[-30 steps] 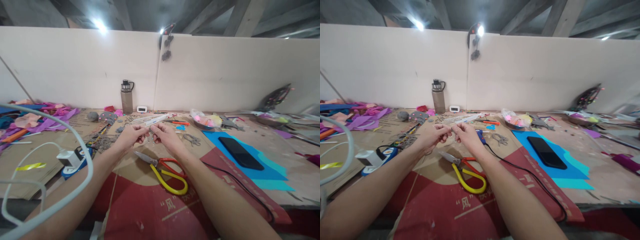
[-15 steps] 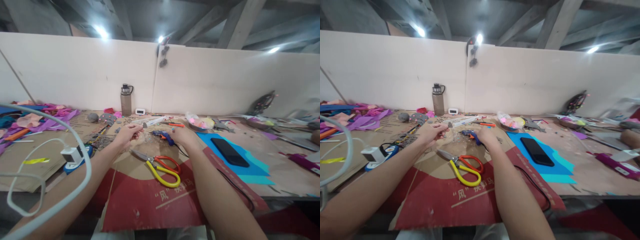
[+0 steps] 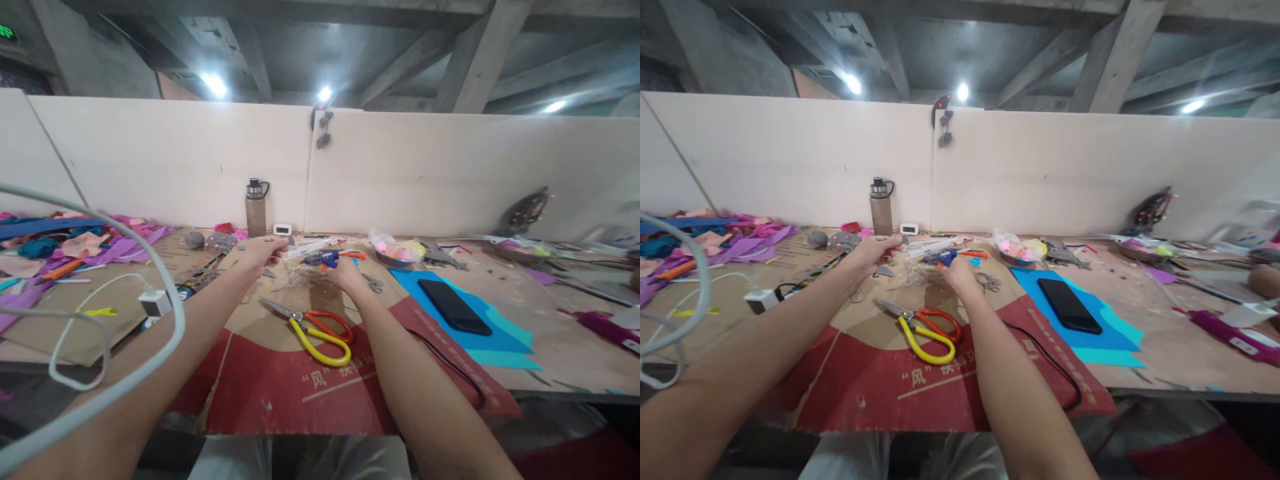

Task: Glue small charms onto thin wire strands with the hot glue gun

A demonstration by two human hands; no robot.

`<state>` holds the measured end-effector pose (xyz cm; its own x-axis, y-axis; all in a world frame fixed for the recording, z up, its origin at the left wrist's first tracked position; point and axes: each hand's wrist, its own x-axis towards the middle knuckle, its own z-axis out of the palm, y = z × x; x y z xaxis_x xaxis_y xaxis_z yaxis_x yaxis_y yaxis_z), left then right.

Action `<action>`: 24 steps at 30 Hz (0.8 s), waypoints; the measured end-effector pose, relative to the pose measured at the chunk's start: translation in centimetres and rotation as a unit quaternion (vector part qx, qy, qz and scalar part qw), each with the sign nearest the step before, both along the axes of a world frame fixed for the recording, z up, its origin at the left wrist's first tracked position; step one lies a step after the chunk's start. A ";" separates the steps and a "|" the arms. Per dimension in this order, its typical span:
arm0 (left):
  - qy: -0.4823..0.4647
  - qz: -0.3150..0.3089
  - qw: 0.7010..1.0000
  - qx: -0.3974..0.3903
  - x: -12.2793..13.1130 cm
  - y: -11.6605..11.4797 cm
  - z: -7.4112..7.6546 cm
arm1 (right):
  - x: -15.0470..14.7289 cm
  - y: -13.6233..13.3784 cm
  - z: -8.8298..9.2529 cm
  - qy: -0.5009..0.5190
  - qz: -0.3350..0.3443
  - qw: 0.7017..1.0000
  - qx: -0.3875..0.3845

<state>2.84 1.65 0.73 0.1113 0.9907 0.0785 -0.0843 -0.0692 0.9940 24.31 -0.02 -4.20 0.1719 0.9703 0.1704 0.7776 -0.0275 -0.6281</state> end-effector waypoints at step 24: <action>-0.057 0.047 0.997 0.018 -1.6 0.8 -3.4 | -3.9 -4.6 2.1 0.283 0.184 0.935 0.113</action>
<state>1.20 2.45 -2.66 0.0067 0.9926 0.1212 -0.1878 -0.1178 0.9751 20.36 -4.62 -2.14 -0.0414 0.9318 0.3606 0.2497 0.3591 -0.8993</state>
